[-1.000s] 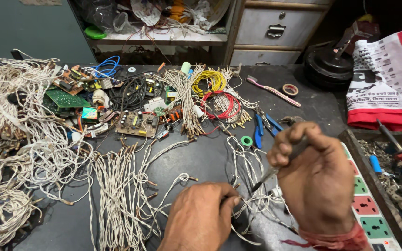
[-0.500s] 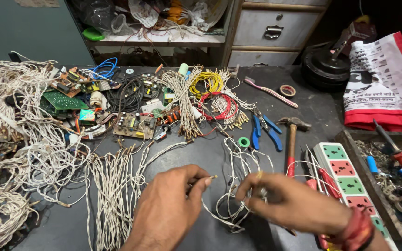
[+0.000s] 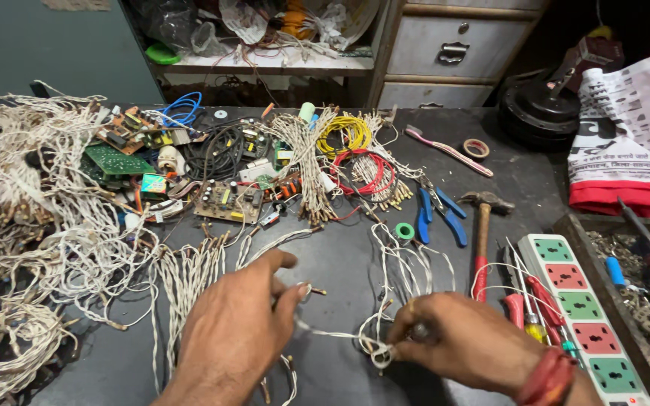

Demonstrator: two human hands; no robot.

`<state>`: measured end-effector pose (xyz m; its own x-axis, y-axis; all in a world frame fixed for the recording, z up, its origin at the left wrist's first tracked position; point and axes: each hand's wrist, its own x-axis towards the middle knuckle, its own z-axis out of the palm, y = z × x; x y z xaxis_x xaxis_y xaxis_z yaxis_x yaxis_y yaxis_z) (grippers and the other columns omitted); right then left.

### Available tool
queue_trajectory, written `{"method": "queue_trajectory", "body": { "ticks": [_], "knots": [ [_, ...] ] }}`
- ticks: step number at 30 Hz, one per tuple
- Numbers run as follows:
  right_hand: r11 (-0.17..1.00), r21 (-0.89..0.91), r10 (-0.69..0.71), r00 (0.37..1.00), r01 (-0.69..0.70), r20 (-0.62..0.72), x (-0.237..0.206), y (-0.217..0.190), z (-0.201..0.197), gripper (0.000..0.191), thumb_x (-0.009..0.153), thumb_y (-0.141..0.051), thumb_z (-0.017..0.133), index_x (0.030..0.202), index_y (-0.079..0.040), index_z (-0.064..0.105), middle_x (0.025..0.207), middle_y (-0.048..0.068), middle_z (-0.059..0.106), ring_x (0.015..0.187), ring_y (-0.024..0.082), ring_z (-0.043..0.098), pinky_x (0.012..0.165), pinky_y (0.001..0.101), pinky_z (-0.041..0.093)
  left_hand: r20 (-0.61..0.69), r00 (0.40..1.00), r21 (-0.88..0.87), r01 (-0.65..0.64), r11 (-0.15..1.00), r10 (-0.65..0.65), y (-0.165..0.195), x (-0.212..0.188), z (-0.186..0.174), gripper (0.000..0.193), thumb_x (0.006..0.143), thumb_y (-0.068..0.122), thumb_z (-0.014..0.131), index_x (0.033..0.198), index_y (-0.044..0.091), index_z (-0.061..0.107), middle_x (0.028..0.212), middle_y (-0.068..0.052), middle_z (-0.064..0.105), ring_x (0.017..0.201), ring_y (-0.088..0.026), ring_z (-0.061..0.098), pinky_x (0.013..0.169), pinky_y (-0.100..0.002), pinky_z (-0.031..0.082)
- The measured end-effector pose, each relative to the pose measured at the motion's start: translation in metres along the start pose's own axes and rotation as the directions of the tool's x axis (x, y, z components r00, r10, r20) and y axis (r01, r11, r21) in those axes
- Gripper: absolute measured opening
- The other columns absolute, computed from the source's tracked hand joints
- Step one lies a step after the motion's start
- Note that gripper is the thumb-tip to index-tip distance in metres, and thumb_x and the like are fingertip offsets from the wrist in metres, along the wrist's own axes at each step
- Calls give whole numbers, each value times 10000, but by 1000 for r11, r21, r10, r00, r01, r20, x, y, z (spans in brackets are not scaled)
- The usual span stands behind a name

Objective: The person uses a soldering iron and pliers to strip, twist, and solder white wires on a cluttered workbench. They repeatedly heat wire ends and join them, handling multiple wire segments one at a time.

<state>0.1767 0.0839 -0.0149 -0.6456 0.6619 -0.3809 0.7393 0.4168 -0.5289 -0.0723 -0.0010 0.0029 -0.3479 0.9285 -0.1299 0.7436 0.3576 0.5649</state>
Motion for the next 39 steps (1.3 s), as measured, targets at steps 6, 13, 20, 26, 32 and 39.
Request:
{"method": "queue_trajectory", "body": {
  "ticks": [6,13,20,26,32,39],
  "knots": [
    [967,204,183,974,-153,-135,-2,-13,-12,225,849,-295,808,992,-122,808,799,5,793,753,102,712,722,284,588,-299,870,259,-322,911,393,-18,-4,6,350,762,176,774,1110,176,741,1009,-53,756,1017,-314,688,898,-489,469],
    [958,286,47,960,36,-278,-3,-18,-12,166,829,-220,814,891,-66,805,882,15,717,806,106,701,680,302,575,-321,841,-202,-510,836,435,13,-4,16,363,934,224,705,1279,114,701,1262,-82,721,1186,-269,639,1021,-404,455],
    [917,191,-271,897,351,-348,-4,-5,-9,123,871,-199,817,913,-85,794,929,-6,720,902,132,683,784,281,580,-316,798,-100,-565,819,513,8,0,26,394,884,85,642,1276,79,680,1181,-127,707,1168,-325,613,1002,-456,409],
    [904,207,-291,894,374,-341,-5,-3,-9,135,861,-188,846,879,-65,791,929,8,718,905,133,688,768,286,582,-238,833,-68,-527,847,499,2,3,28,271,907,115,652,1154,159,755,1071,-40,760,1092,-273,649,983,-451,424],
    [973,230,132,881,-27,-455,-3,-13,-15,192,805,-256,829,861,-72,821,815,15,755,713,97,714,664,282,559,-216,873,-271,-483,832,437,15,-7,5,127,874,137,600,918,62,692,840,-72,639,904,-257,638,842,-414,461],
    [922,377,265,853,-87,-450,-2,-29,-13,238,801,-270,848,836,-36,823,702,17,759,598,81,585,548,284,488,118,954,144,-291,946,276,21,-13,16,390,1016,479,615,910,144,782,912,-9,745,981,-209,644,1043,-375,347]
  ]
}}
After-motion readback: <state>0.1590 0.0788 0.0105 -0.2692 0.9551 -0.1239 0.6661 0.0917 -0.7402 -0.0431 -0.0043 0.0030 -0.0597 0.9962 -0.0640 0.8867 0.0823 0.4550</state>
